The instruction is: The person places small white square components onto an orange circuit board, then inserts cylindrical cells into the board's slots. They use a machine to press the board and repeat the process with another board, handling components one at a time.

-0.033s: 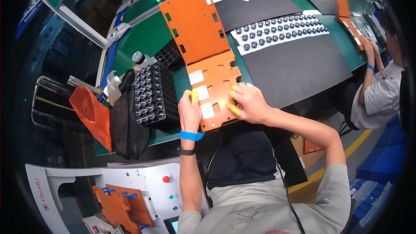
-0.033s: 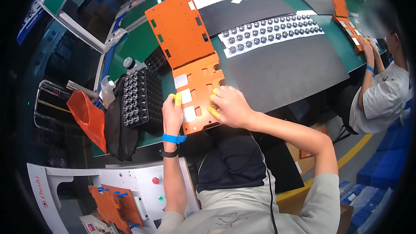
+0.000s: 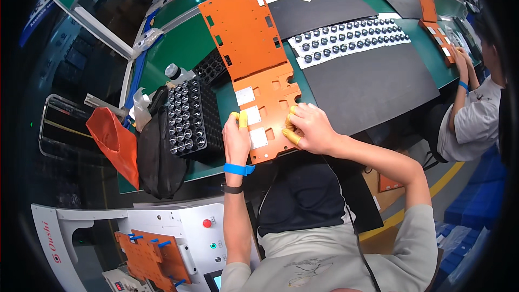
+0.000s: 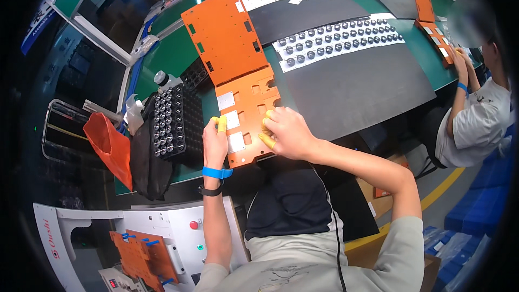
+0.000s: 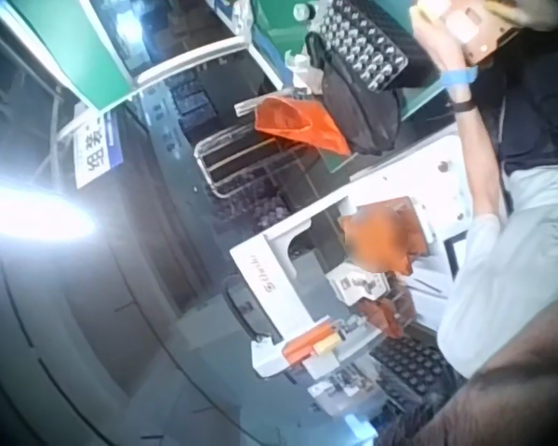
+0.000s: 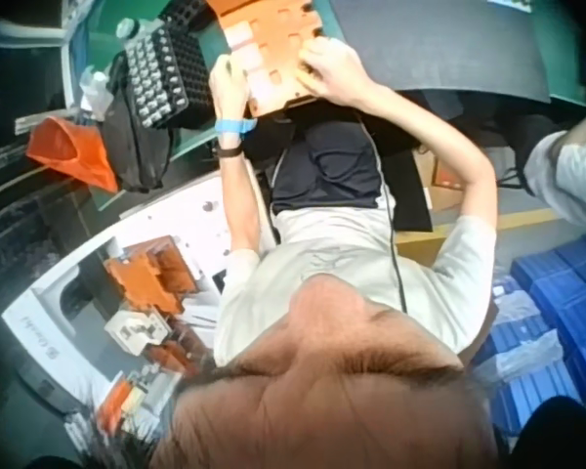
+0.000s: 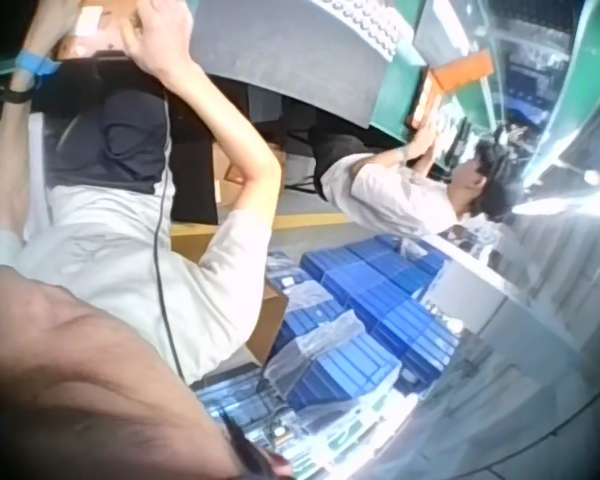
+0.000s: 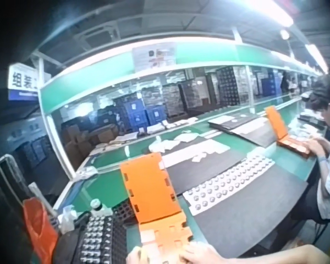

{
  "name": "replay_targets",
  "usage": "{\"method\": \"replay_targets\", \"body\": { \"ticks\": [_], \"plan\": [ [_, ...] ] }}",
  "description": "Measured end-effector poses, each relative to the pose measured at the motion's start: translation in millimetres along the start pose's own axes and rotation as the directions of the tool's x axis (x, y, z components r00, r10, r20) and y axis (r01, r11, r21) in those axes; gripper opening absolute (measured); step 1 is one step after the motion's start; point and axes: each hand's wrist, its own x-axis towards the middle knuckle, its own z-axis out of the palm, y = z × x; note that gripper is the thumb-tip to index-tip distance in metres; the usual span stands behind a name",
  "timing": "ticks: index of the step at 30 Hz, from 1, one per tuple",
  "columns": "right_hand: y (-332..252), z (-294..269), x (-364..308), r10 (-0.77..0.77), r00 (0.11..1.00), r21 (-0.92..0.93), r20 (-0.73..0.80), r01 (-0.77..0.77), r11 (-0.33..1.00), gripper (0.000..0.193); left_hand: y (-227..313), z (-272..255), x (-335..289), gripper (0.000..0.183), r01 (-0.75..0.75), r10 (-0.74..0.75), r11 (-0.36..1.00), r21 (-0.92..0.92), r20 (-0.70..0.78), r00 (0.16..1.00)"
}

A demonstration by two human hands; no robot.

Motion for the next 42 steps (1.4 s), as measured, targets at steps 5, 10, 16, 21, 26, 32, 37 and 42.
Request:
{"method": "replay_targets", "body": {
  "ticks": [5, 10, 16, 21, 26, 32, 37, 42],
  "plan": [
    [0, 0, 0, -0.001, 1.000, 0.003, 0.006, 0.001, 1.000, 0.020, -3, -3, 8, 0.017, 0.047, -0.039, 0.989, -0.139, 0.061, 0.997],
    [0, -2, -1, 0.007, 1.000, 0.021, 0.025, -0.008, 1.000, 0.019, 9, -15, 9, 0.020, -0.050, 0.051, 0.999, -0.021, 0.024, 0.998],
    [-21, -17, 0, 0.375, 0.925, 0.578, -0.051, -0.279, 0.767, 0.027, 24, -15, -32, 0.026, 0.569, 0.018, 0.090, -0.818, 0.572, 0.820],
    [-36, -39, 13, 0.194, 0.944, 0.478, -0.266, -0.045, 0.877, 0.036, 34, 27, -53, 0.028, 0.632, 0.239, -0.282, -0.721, 0.585, 0.775],
    [-21, -60, -1, 0.321, 0.888, 0.531, -0.331, -0.106, 0.841, 0.027, 89, 44, -51, 0.029, 0.711, 0.113, -0.026, -0.703, 0.704, 0.701],
    [47, -124, -26, 0.331, 0.810, 0.135, -0.485, -0.304, 0.943, 0.028, 93, 56, -45, 0.036, 0.713, -0.008, 0.181, -0.678, 0.724, 0.690],
    [205, -183, -77, 0.348, 0.726, -0.271, -0.593, -0.587, 0.762, 0.024, 69, 56, -45, 0.040, 0.733, 0.047, 0.048, -0.679, 0.734, 0.677],
    [293, -235, -98, 0.416, 0.586, -0.395, -0.696, -0.796, 0.460, 0.039, 72, 55, -45, 0.044, 0.745, -0.047, 0.039, -0.666, 0.743, 0.668]
  ]
}}
